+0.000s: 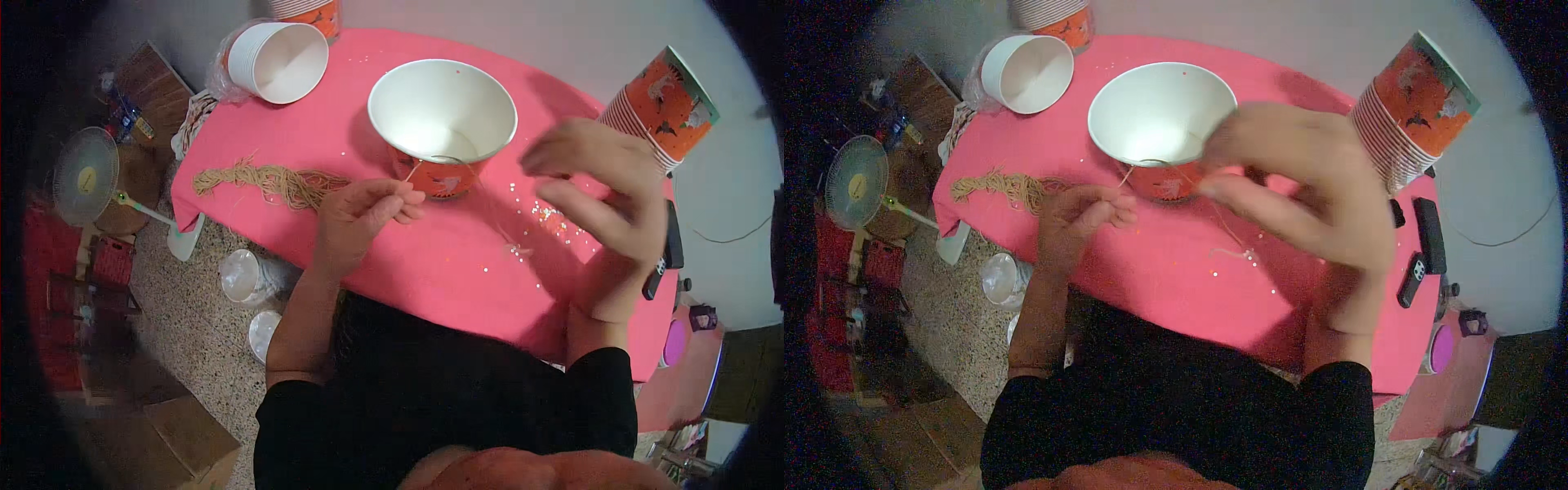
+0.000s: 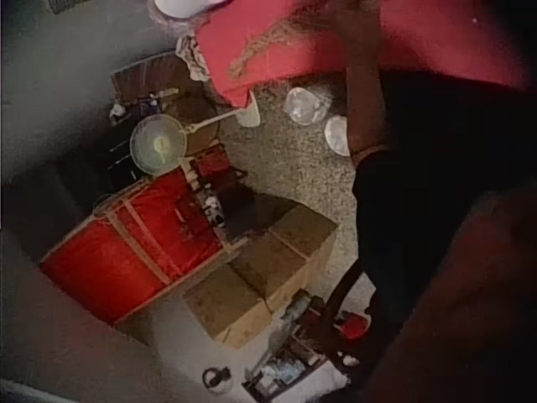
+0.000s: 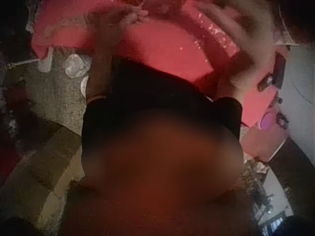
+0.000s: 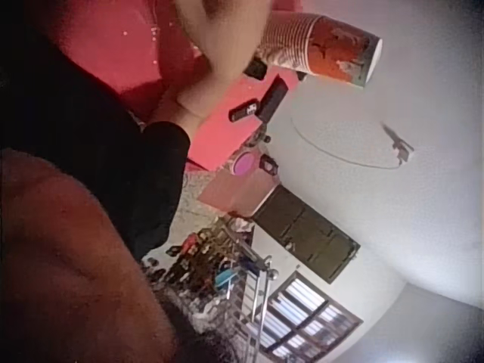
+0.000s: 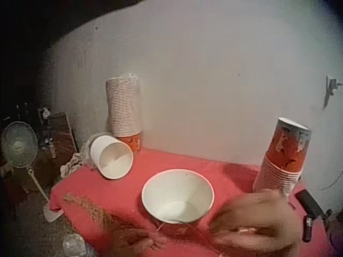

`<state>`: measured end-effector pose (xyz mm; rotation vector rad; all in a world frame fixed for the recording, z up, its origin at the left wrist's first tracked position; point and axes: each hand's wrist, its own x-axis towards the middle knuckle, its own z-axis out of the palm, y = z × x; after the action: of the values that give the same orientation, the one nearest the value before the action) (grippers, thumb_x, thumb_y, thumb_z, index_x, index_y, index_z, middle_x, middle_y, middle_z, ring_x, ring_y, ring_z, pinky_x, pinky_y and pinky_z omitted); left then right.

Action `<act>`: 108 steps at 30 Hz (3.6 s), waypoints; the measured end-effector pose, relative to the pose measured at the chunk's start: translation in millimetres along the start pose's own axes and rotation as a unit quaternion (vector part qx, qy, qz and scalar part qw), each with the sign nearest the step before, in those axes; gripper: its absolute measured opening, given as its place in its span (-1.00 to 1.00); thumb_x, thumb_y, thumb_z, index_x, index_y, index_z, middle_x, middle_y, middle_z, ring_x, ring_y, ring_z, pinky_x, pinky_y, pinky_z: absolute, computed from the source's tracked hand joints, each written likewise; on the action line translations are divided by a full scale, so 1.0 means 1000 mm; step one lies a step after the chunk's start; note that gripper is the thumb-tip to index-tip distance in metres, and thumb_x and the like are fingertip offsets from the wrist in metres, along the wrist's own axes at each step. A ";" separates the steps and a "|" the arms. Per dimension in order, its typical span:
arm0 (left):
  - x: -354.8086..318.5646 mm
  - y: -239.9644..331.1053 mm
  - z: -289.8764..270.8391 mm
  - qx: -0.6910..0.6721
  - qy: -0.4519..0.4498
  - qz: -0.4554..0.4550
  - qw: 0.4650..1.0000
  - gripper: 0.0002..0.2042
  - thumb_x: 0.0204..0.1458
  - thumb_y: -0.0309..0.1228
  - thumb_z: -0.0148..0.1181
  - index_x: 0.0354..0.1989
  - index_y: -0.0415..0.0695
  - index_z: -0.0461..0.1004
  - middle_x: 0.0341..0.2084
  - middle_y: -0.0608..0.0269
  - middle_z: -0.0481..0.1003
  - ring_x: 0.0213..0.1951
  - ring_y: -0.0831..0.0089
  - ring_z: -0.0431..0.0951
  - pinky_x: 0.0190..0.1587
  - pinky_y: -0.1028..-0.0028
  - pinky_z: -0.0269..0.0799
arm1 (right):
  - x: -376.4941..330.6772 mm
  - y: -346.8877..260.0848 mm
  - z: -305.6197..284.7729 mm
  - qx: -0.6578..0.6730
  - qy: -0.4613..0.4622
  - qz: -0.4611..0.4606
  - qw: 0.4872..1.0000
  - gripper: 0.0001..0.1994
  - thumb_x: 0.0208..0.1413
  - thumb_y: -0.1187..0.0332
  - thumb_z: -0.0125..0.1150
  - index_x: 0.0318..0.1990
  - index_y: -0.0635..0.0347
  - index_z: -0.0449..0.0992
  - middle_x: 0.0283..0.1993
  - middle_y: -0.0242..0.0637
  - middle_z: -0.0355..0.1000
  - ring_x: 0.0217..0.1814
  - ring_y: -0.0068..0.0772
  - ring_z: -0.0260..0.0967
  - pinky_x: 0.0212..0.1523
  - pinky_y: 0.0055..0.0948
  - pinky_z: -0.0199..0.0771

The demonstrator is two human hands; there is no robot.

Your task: Wrapping rubber bands around the rims of paper buckets for packaging or assembly.

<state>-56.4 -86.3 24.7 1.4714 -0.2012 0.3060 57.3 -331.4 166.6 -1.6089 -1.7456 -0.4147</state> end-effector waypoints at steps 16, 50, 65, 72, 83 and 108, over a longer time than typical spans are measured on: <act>0.030 0.032 0.024 0.054 0.129 0.070 0.988 -0.89 0.10 -0.52 0.19 -0.23 -0.26 0.52 -0.49 0.32 0.51 -0.49 0.66 0.46 -0.42 0.64 0.40 | -0.002 0.027 0.050 -0.172 -0.116 0.112 0.972 -0.84 -0.19 0.54 0.27 -0.38 0.25 0.45 -0.41 -0.20 0.40 -0.31 -0.10 0.37 -0.33 -0.23 0.39; 0.041 0.035 0.012 -0.056 0.013 -0.048 0.997 -0.86 0.18 -0.40 0.09 -0.22 -0.22 0.45 -0.48 0.36 0.49 -0.60 0.82 0.23 -0.59 0.75 0.07 | 0.011 0.032 0.073 -0.134 0.023 -0.010 0.991 -0.87 -0.10 0.43 0.26 -0.35 0.13 0.48 -0.35 -0.35 0.39 -0.28 -0.29 0.36 -0.23 -0.30 0.29; 0.027 0.035 0.020 0.065 0.047 0.040 0.996 -0.94 0.10 -0.56 0.13 -0.27 -0.26 0.47 -0.44 0.45 0.44 -0.40 0.76 0.38 -0.34 0.71 0.31 | 0.012 0.027 0.059 -0.056 0.011 0.012 0.998 -0.90 0.00 0.37 0.21 -0.38 0.16 0.45 -0.42 -0.30 0.37 -0.30 -0.23 0.36 -0.25 -0.29 0.28; 0.022 0.036 0.027 0.019 0.055 0.018 0.998 -0.94 0.12 -0.55 0.10 -0.28 -0.27 0.46 -0.41 0.38 0.49 -0.36 0.72 0.43 -0.28 0.68 0.36 | 0.012 0.027 0.074 -0.029 -0.003 0.038 0.999 -0.94 -0.01 0.41 0.22 -0.42 0.16 0.47 -0.45 -0.32 0.38 -0.33 -0.28 0.37 -0.25 -0.33 0.26; 0.020 0.031 0.031 -0.014 0.073 -0.021 0.997 -0.94 0.06 -0.60 0.14 -0.31 -0.22 0.46 -0.49 0.45 0.46 -0.46 0.79 0.36 -0.43 0.69 0.26 | 0.010 0.027 0.076 -0.027 -0.005 0.047 0.999 -0.92 -0.03 0.44 0.27 -0.42 0.17 0.47 -0.44 -0.34 0.42 -0.34 -0.33 0.38 -0.24 -0.37 0.28; 0.018 0.009 0.039 0.118 0.153 0.182 0.964 -0.92 -0.01 -0.65 0.20 -0.39 -0.20 0.47 -0.54 0.43 0.44 -0.52 0.75 0.34 -0.49 0.68 0.26 | 0.008 0.023 0.076 0.182 -0.033 0.248 0.951 -0.84 0.05 0.41 0.18 -0.50 0.29 0.45 -0.62 -0.21 0.38 -0.61 -0.30 0.32 -0.55 -0.36 0.30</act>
<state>-39.8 -123.1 42.7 1.5961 -0.1900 0.8743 57.8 -271.1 114.1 -1.7163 -1.2978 0.1953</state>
